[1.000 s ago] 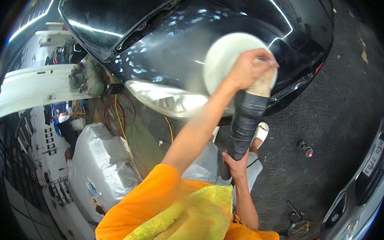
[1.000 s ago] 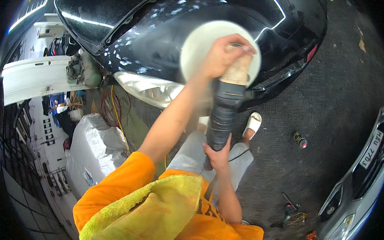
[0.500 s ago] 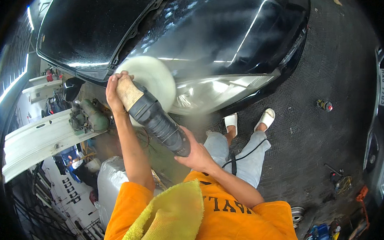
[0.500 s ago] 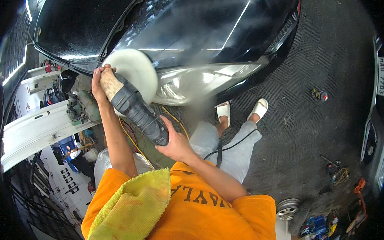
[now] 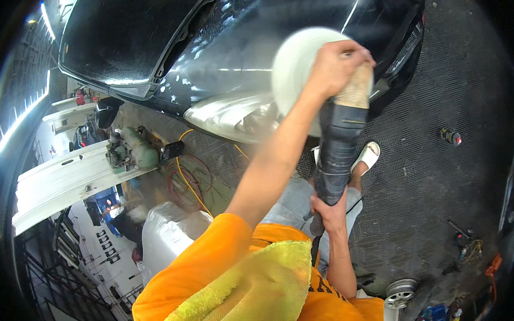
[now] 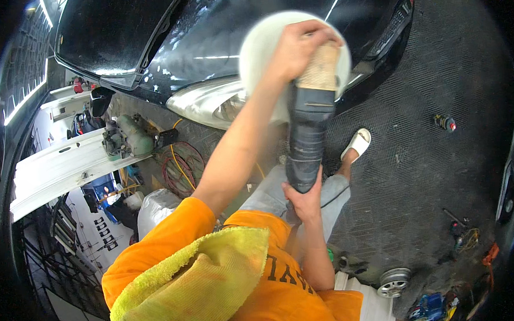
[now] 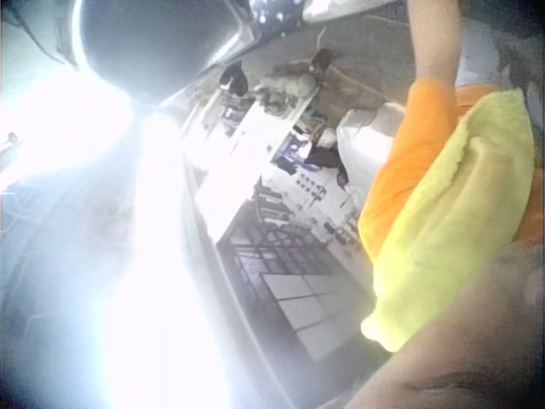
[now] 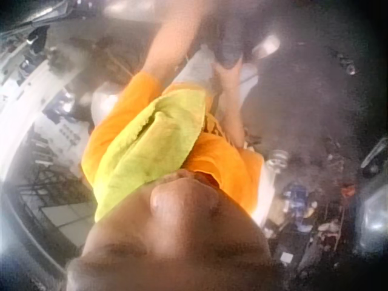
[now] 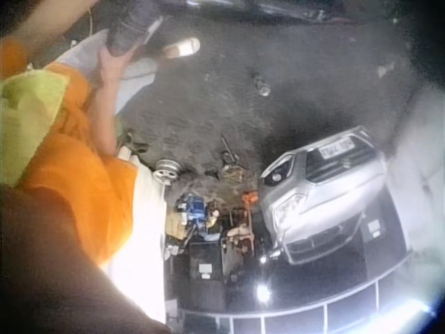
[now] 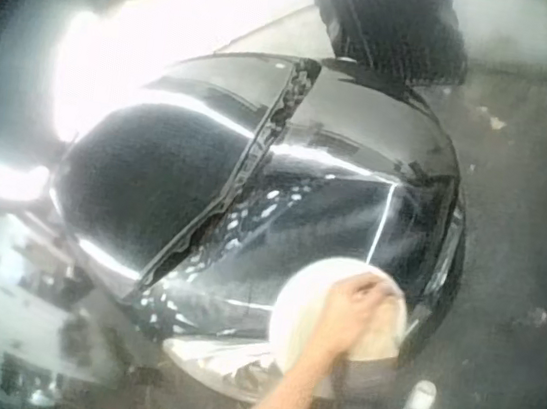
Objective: The person applies a polishing compound to the hood of a black car and uses a rotary buffer with a white pad to polish the surface. The person moves the buffer in circular motions across the hood, covering various sections of the vehicle's front.
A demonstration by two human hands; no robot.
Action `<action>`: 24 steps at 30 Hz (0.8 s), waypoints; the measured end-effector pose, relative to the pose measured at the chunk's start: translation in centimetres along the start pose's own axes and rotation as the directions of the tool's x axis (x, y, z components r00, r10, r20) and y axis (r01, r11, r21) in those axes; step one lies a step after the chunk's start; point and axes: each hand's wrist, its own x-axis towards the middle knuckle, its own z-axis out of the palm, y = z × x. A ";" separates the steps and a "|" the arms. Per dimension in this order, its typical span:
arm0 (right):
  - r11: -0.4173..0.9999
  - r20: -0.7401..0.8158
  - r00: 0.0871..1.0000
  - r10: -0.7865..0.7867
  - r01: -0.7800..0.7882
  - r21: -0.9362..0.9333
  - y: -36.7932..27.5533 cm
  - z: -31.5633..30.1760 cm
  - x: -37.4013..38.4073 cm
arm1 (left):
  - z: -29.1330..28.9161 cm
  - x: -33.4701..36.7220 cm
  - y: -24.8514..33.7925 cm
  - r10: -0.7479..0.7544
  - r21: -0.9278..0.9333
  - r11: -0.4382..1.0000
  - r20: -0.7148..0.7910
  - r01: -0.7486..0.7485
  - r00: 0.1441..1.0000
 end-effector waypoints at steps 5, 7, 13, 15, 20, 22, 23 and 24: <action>0.994 -0.006 0.999 -0.051 0.052 0.093 1.6 0.2 0.2 | 1.8 0.4 -1.0 -0.017 0.014 1.000 0.052 0.016 0.999; 1.000 -0.022 0.999 -0.029 0.029 -0.002 2.1 1.2 -0.5 | -1.1 -1.4 0.3 -0.030 0.059 0.998 0.017 0.029 0.999; 0.901 0.225 0.947 -0.228 0.293 -0.320 2.2 8.1 -1.1 | -17.2 -8.9 -0.2 0.069 0.247 0.969 -0.188 -0.021 0.980; 0.921 0.336 0.931 -0.142 0.249 -0.299 1.5 10.2 -0.8 | -21.4 -11.4 -0.3 -0.074 0.077 0.990 -0.426 0.118 0.902; 0.930 0.563 0.821 -0.097 0.276 -0.242 -0.6 13.4 0.8 | -29.9 -13.3 -0.6 -0.193 -0.491 0.870 -0.389 -0.026 0.901; 0.912 0.569 0.817 -0.097 0.301 -0.277 -1.3 13.5 1.6 | -30.7 -12.2 -0.4 -0.178 -0.482 0.876 -0.352 -0.015 0.919; 0.920 0.571 0.817 -0.079 0.281 -0.274 -1.8 13.5 1.9 | -30.5 -11.4 -0.3 -0.183 -0.465 0.885 -0.385 -0.018 0.904; 0.927 0.572 0.818 -0.063 0.260 -0.270 -2.3 13.5 2.1 | -30.3 -10.4 -0.2 -0.195 -0.441 0.897 -0.388 0.004 0.901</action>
